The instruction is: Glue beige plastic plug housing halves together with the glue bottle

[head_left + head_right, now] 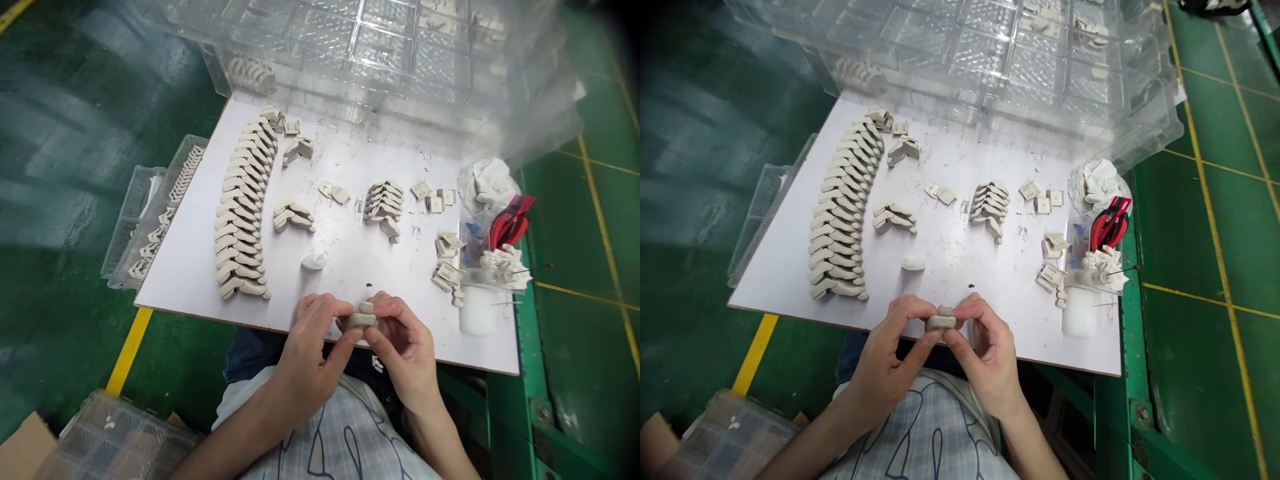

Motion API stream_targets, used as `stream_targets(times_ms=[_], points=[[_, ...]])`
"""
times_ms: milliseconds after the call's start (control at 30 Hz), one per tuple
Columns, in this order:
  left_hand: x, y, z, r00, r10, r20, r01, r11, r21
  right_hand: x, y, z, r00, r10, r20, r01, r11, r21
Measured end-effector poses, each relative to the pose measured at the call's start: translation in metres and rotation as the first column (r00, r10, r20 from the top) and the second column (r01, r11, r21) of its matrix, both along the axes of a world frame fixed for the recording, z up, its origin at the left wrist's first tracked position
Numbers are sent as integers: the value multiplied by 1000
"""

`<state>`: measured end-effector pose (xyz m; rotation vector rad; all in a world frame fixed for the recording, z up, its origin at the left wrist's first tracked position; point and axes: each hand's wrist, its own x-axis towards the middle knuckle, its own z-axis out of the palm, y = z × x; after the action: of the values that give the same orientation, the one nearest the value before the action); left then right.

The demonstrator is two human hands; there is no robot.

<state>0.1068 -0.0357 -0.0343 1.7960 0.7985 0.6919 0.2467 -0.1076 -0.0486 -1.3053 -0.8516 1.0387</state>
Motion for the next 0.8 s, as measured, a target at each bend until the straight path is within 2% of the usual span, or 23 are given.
stream_targets(times_ms=[133,267,433,500,567,667,733,800], points=[[-4,3,8,998,-56,7,56,996,-65,0,1,2,1000,-3,-14,3,1000,-1],[-4,2,7,999,-40,5,41,984,-174,0,1,5,1000,4,21,-4,1000,-27],[-6,2,6,999,-31,26,36,974,-224,-1,0,6,999,26,46,-25,999,-20],[-6,2,5,998,-11,56,28,951,-309,-2,1,6,997,8,81,-6,1000,-20],[-6,1,3,989,28,144,44,878,-476,-5,2,8,988,-34,150,33,999,11],[-3,0,-1,940,124,319,160,663,-731,-5,2,14,965,-58,257,42,997,68],[-1,0,-2,909,184,375,225,541,-810,-2,1,19,952,-38,303,19,998,66],[0,1,-1,896,225,382,242,474,-847,2,-2,22,939,-31,342,14,998,54]])
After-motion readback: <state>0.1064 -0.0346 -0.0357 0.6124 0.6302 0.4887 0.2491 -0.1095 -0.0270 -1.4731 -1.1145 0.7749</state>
